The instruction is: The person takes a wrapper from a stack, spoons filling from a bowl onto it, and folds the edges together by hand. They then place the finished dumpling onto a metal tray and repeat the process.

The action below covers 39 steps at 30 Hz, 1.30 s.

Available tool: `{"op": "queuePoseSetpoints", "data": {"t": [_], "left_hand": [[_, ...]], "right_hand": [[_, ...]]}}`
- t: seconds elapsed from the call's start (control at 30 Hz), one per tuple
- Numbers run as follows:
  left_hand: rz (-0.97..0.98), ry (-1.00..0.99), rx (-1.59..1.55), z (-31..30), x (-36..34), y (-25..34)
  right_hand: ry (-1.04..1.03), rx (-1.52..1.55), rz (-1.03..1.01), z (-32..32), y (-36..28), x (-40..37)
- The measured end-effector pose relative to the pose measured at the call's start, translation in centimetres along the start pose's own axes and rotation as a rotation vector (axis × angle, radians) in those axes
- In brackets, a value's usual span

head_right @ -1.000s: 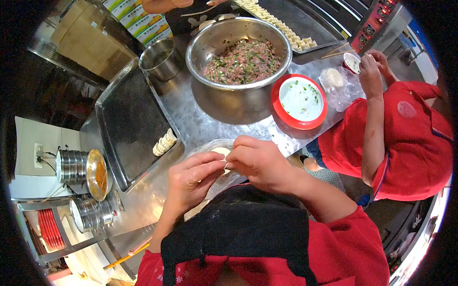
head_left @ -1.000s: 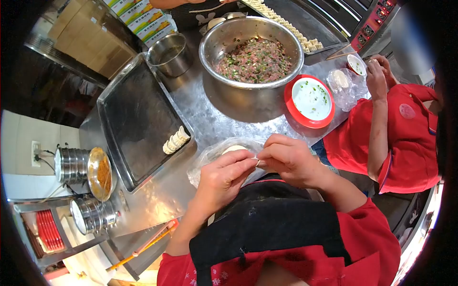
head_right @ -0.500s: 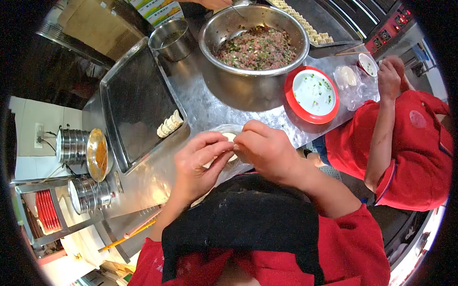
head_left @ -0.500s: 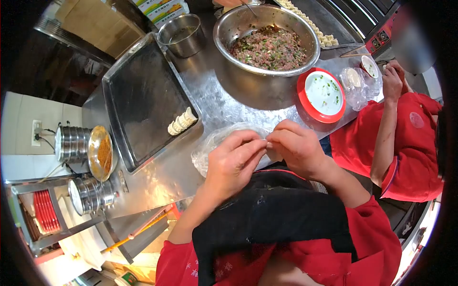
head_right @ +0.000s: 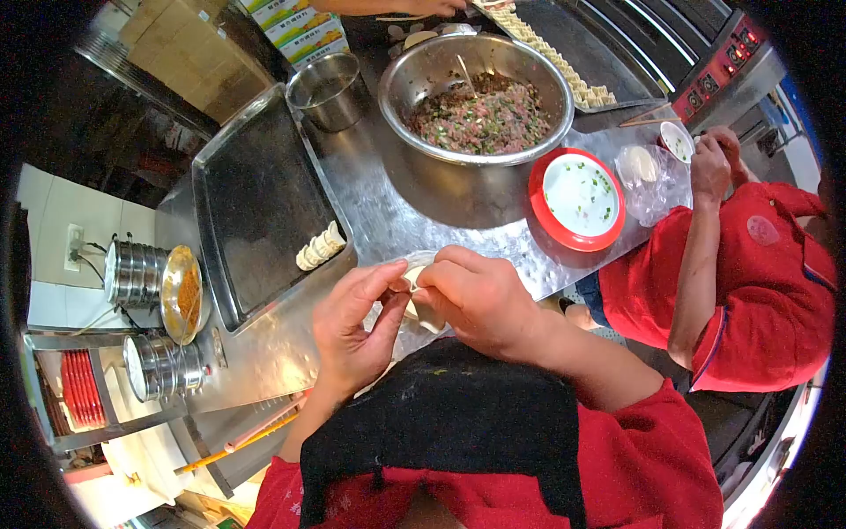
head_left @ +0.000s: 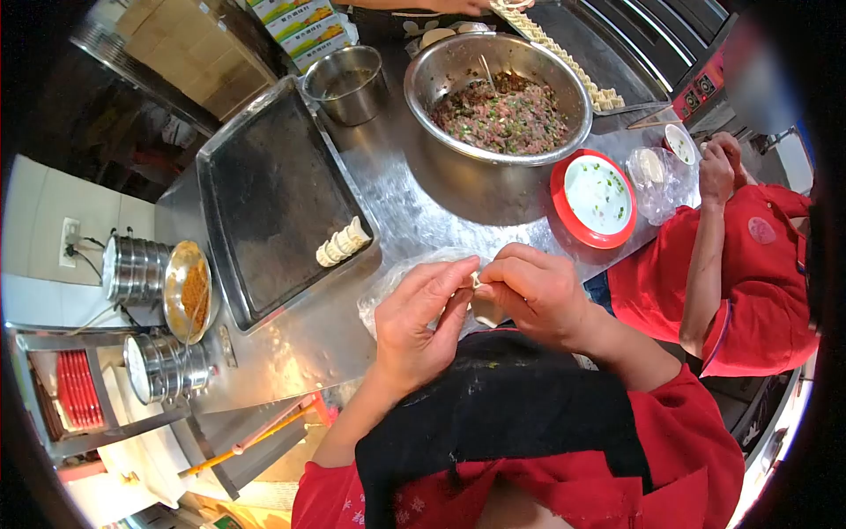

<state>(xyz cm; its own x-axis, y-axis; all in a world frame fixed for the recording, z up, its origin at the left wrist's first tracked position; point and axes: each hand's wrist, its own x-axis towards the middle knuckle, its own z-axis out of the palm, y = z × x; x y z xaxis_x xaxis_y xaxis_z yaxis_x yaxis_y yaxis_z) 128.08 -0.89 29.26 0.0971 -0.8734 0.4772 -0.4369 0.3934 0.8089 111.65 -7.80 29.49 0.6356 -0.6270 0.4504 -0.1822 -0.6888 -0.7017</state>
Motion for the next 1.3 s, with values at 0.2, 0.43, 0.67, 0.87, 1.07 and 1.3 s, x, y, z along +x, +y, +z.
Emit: {"op": "queuePoseSetpoints", "data": {"t": [0.2, 0.43, 0.67, 0.87, 1.07, 1.3], "left_hand": [[0.087, -0.127, -0.022, -0.9, 0.1, -1.0], [-0.699, -0.367, -0.795, -1.1, -0.3, -1.0], [-0.700, -0.477, -0.666, -1.1, -0.1, -1.6], [-0.695, -0.289, -0.774, -0.7, 0.1, -2.2], [-0.444, -0.052, -0.537, -0.6, 0.4, -2.4], [-0.444, -0.012, -0.543, -0.1, -0.5, -2.9]], "right_hand": [[-0.011, -0.003, -0.035, 0.1, -0.1, 0.3], [-0.023, 0.016, -0.012, -0.5, -0.6, 0.8], [-0.020, -0.036, -0.125, 0.1, -0.3, 1.2], [0.133, -0.061, 0.201, -0.9, -0.9, 1.9], [0.135, -0.031, 0.135, 1.4, -1.2, 1.2], [0.084, -0.233, -0.049, 2.6, -0.4, 1.2]]}}
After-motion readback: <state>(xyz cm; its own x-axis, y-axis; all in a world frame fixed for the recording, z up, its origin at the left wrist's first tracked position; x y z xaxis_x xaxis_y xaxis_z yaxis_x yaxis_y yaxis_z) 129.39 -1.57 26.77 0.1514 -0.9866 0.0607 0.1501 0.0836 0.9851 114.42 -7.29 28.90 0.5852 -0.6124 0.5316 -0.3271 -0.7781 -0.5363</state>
